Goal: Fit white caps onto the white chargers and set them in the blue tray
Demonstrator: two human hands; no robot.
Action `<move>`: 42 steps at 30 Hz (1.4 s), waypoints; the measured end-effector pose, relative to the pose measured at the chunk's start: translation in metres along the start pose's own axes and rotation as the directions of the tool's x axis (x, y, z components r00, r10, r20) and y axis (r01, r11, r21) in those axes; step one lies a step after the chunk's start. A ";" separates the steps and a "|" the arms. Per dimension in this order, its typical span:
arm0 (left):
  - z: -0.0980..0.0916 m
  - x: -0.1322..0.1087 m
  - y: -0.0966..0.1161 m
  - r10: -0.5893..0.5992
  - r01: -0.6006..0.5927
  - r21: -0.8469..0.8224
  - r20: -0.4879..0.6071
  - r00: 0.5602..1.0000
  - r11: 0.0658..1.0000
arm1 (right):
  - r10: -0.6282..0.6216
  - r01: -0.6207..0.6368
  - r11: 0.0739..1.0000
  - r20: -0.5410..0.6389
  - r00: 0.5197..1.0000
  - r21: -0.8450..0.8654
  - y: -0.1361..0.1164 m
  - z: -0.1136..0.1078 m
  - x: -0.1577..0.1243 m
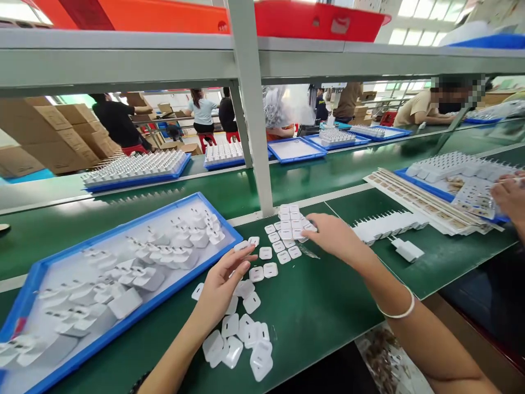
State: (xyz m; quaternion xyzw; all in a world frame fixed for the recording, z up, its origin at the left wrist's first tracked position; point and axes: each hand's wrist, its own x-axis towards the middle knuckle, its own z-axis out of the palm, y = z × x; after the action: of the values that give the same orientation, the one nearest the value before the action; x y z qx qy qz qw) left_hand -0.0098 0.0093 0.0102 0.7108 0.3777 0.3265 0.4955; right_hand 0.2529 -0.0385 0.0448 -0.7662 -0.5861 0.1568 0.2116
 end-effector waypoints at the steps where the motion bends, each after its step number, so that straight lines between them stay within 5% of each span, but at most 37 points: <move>1: 0.000 -0.001 0.001 0.001 -0.001 0.001 -0.006 1.000 1.000 | 0.078 -0.084 0.994 -0.087 0.993 -0.075 0.012 -0.004 -0.005; 3: 0.000 -0.001 0.001 0.007 -0.007 0.006 -0.007 1.000 1.000 | 0.205 -0.289 0.904 -0.274 0.940 -0.314 0.035 -0.002 -0.017; 6: 0.001 -0.002 0.000 0.022 -0.022 0.005 0.004 1.000 1.000 | 0.250 -0.414 0.790 -0.379 0.891 -0.452 0.062 0.014 -0.030; 13: 0.003 0.000 -0.009 0.052 -0.052 0.101 0.003 0.999 0.994 | 0.275 -0.444 0.803 -0.414 0.868 -0.397 0.061 0.043 -0.033; 17: 0.002 -0.002 -0.013 0.200 -0.193 0.302 0.007 0.980 0.934 | 0.328 -0.476 0.816 -0.415 0.848 -0.328 0.053 0.052 -0.031; 20: 0.001 -0.005 -0.016 0.399 -0.364 0.550 0.060 0.915 0.752 | 0.323 -0.432 0.858 -0.361 0.875 -0.279 0.044 0.049 -0.034; 24: 0.003 -0.010 -0.015 0.628 -0.569 0.710 0.228 0.744 0.416 | 0.222 -0.244 0.967 -0.237 0.946 -0.067 0.008 0.031 -0.045; 28: 0.010 -0.016 -0.008 0.696 -0.589 0.755 0.258 0.670 0.287 | -0.045 0.044 0.999 -0.150 0.988 -0.008 -0.049 0.025 -0.052; 32: 0.008 -0.017 -0.008 0.713 -0.547 0.780 0.194 0.673 0.304 | -0.275 0.269 0.960 -0.083 0.958 -0.078 -0.091 0.042 -0.051; 35: 0.002 -0.016 -0.014 0.703 -0.537 0.776 0.177 0.689 0.331 | -0.323 0.319 0.942 -0.027 0.946 -0.099 -0.108 0.053 -0.049; 39: -0.004 -0.014 -0.019 0.605 -0.498 0.656 0.078 0.792 0.568 | -0.359 0.359 0.933 0.043 0.933 0.002 -0.109 0.051 -0.045; 42: -0.007 -0.011 -0.016 0.522 -0.457 0.460 -0.016 0.853 0.761 | -0.473 0.448 0.875 0.131 0.871 0.182 -0.095 0.044 -0.037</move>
State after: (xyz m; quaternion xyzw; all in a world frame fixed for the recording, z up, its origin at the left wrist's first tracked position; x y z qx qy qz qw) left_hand -0.0248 0.0062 -0.0042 0.8524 0.2767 0.4008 0.1903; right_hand 0.1426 -0.0465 0.0553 -0.5701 -0.7550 0.2096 0.2470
